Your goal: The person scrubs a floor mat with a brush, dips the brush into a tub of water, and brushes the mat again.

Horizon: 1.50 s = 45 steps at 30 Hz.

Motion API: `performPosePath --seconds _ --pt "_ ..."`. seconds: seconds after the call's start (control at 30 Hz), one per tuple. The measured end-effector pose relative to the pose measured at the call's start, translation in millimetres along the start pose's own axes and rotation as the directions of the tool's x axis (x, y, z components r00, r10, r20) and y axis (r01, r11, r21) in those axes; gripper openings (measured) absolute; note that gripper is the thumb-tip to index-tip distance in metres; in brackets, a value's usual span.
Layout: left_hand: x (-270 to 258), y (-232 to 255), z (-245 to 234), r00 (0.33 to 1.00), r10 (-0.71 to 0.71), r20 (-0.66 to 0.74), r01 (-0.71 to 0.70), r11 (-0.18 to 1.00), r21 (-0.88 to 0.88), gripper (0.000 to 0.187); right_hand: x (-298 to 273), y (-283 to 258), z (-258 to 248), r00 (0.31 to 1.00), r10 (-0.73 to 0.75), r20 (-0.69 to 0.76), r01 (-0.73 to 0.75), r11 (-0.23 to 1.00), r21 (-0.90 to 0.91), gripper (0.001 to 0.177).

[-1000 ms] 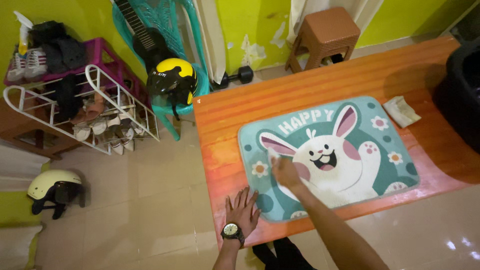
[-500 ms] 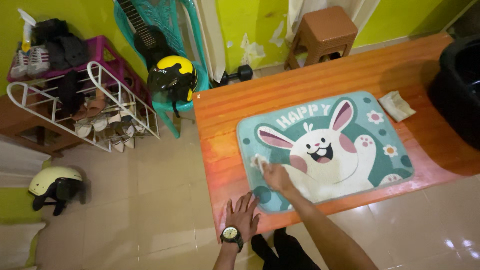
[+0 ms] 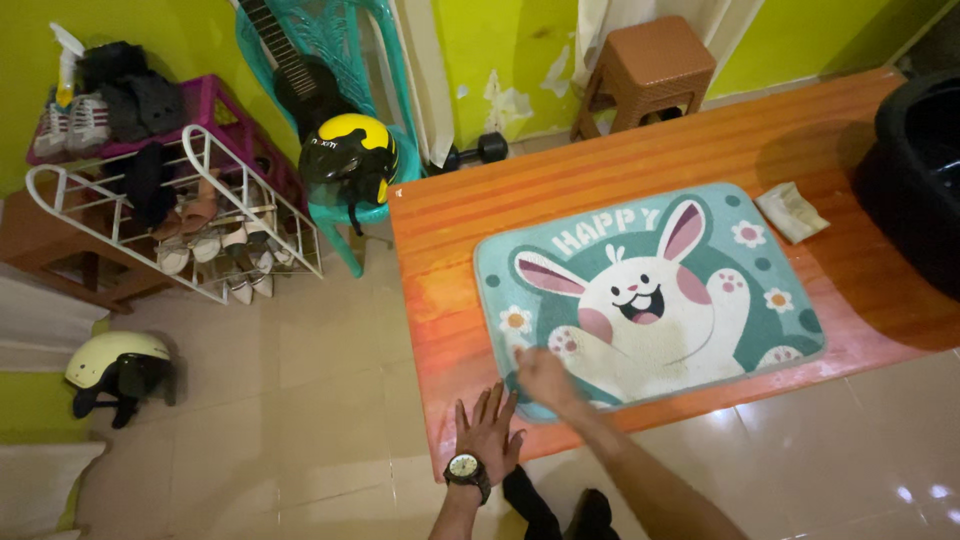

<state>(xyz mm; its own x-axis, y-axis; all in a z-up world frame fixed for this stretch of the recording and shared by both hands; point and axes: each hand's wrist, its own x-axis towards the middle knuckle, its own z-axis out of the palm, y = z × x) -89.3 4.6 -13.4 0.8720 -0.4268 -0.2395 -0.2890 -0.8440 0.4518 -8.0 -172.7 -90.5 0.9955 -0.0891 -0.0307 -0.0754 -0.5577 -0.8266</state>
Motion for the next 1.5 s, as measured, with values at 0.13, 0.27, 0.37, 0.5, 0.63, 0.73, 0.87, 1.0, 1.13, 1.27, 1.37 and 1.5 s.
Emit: performPosePath --seconds 0.13,0.27,0.37,0.5,0.63,0.73,0.87,1.0,1.13,1.27,1.37,1.5 --pt "-2.6 -0.6 4.9 0.998 -0.041 0.045 0.040 0.999 0.020 0.064 -16.9 -51.5 5.5 0.995 0.066 0.076 -0.062 0.996 -0.056 0.053" --pt "-1.0 -1.3 8.9 0.999 -0.039 0.008 0.039 0.999 0.014 0.068 -9.0 -49.8 -17.0 0.990 0.138 0.018 -0.137 0.990 -0.044 0.053" --pt "-1.6 -1.6 7.7 0.999 -0.037 -0.009 0.037 0.999 0.020 0.067 1.9 -21.8 -43.1 0.971 0.237 0.023 -0.237 0.971 -0.018 0.056" --pt "-2.7 7.1 2.5 0.997 -0.078 0.004 0.078 0.995 0.055 0.070 12.1 20.8 -86.3 0.983 0.168 -0.076 -0.176 0.979 -0.102 0.057" --pt "-6.8 18.6 4.4 0.992 -0.121 0.036 0.119 0.991 0.065 0.074 1.3 42.2 -85.1 0.980 0.172 -0.104 -0.181 0.980 -0.081 0.055" --pt "-15.1 28.0 6.6 0.992 -0.121 0.034 0.120 0.992 0.041 0.078 -16.2 42.2 -56.1 0.997 0.055 -0.050 -0.060 0.994 -0.095 0.055" --pt "-28.4 38.5 8.4 0.976 -0.164 0.141 0.152 0.984 0.088 0.077 -42.7 19.9 -27.1 0.997 -0.083 0.004 0.083 0.996 -0.031 0.053" --pt "-33.1 39.2 13.3 0.980 -0.172 0.102 0.161 0.980 0.115 0.078 -46.5 1.4 -45.3 0.999 0.040 0.005 -0.040 0.999 0.013 0.056" --pt "-31.5 40.8 15.5 0.983 -0.167 0.073 0.157 0.979 0.129 0.076 -33.7 15.8 -81.5 0.964 0.264 0.008 -0.264 0.965 -0.003 0.057" --pt "-31.0 41.8 13.6 0.971 -0.214 0.105 0.202 0.972 0.121 0.076 -29.8 43.3 -116.0 0.963 0.261 -0.068 -0.261 0.965 0.001 0.057" --pt "-32.2 44.6 13.1 0.968 -0.230 0.102 0.222 0.972 0.082 0.075 -26.8 48.7 -123.2 0.952 0.289 -0.095 -0.293 0.956 -0.027 0.061" --pt "-31.2 47.9 9.9 0.964 -0.247 0.094 0.243 0.969 0.052 0.073 -39.0 27.0 -107.8 0.983 0.140 -0.122 -0.147 0.988 -0.050 0.054"
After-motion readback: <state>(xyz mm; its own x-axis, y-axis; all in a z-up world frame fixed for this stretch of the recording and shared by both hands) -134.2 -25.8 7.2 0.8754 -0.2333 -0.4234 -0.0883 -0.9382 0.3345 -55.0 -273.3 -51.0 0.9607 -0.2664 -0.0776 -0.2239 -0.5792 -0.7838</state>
